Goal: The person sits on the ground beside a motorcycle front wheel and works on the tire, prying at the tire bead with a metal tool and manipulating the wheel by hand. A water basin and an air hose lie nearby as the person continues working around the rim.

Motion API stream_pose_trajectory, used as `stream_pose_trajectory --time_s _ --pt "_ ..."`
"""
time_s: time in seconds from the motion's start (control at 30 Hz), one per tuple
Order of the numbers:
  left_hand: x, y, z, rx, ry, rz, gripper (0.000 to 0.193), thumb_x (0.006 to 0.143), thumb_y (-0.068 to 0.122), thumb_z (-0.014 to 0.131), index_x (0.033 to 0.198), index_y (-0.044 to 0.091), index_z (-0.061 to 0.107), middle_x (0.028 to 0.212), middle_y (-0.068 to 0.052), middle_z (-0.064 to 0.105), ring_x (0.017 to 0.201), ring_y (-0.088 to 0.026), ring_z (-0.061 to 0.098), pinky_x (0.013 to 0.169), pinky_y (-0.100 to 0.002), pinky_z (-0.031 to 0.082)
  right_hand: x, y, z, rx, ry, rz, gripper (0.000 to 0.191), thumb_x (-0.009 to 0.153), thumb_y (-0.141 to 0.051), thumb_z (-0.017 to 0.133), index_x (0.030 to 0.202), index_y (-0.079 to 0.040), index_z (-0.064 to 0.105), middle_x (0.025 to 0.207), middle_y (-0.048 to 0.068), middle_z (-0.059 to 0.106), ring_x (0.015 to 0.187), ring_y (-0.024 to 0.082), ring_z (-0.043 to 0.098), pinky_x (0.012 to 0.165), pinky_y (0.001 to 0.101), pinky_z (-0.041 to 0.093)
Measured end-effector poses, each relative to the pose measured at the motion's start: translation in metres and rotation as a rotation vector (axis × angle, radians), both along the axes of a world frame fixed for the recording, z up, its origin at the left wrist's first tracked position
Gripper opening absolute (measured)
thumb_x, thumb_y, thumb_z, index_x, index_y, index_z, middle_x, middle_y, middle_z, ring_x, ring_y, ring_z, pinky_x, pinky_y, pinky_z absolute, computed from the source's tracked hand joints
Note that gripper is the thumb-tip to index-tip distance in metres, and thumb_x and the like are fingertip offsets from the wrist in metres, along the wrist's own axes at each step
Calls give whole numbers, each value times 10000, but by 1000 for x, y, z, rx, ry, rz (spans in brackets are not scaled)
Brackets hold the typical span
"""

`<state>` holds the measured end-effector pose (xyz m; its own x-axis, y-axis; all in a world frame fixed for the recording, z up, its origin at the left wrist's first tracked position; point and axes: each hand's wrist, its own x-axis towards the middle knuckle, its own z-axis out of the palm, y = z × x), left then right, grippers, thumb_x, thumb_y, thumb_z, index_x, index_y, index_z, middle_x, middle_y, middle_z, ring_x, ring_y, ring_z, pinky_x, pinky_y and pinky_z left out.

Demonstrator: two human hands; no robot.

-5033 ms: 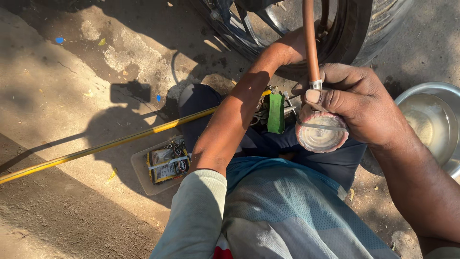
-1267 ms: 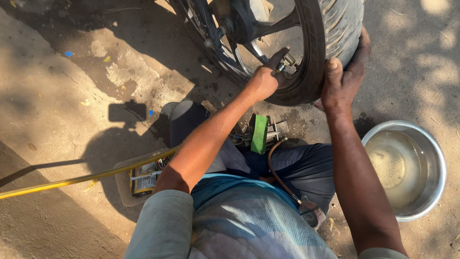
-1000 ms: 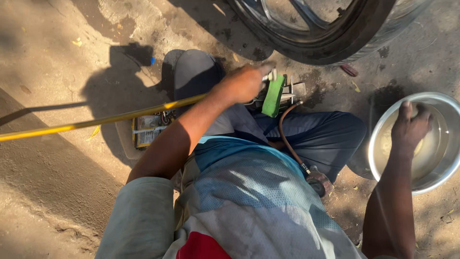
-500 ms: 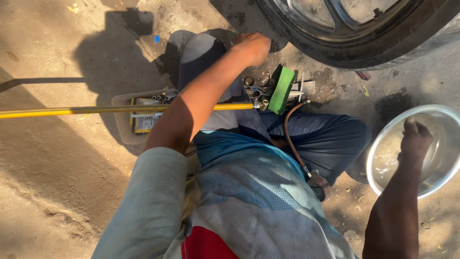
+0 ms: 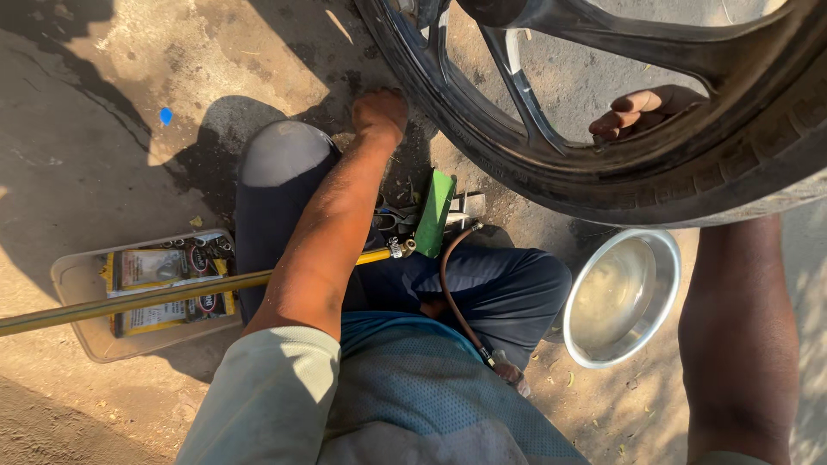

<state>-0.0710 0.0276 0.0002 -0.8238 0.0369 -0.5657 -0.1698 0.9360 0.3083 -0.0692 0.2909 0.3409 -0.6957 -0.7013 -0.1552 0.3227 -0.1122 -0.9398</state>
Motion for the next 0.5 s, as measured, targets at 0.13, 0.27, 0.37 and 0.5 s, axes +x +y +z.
stream_pose_trajectory --time_s 0.13,0.27,0.37,0.5 --pt "-3 1 -5 129 -1 -15 376 871 184 664 1228 66 666 1210 -178 681 1056 -361 695 716 -497 618 -10 21 -20 75 -18 68 589 1116 -489 473 1407 9 589 1327 237 653 1267 315 669 1096 440 572" --pt "-6 2 -8 227 -103 -77 329 902 137 637 1217 67 699 1229 -171 702 1086 -356 706 788 -512 608 -12 23 -31 113 -24 105 581 1132 -482 454 1340 32 627 1255 279 669 1210 337 685 1042 456 592" --pt "-4 1 -8 268 -84 -155 314 915 108 624 1210 49 716 1229 -170 719 1087 -346 715 836 -506 598 -9 19 -30 123 -4 114 568 1148 -471 444 1332 26 647 1233 279 680 1202 330 695 1053 458 600" --pt "-4 -4 -3 356 -86 -209 334 846 34 636 1172 53 706 1201 -173 694 1037 -353 694 827 -482 585 -4 38 -32 283 300 135 479 1091 -435 499 1341 -46 621 1179 224 661 1166 279 679 1066 451 571"
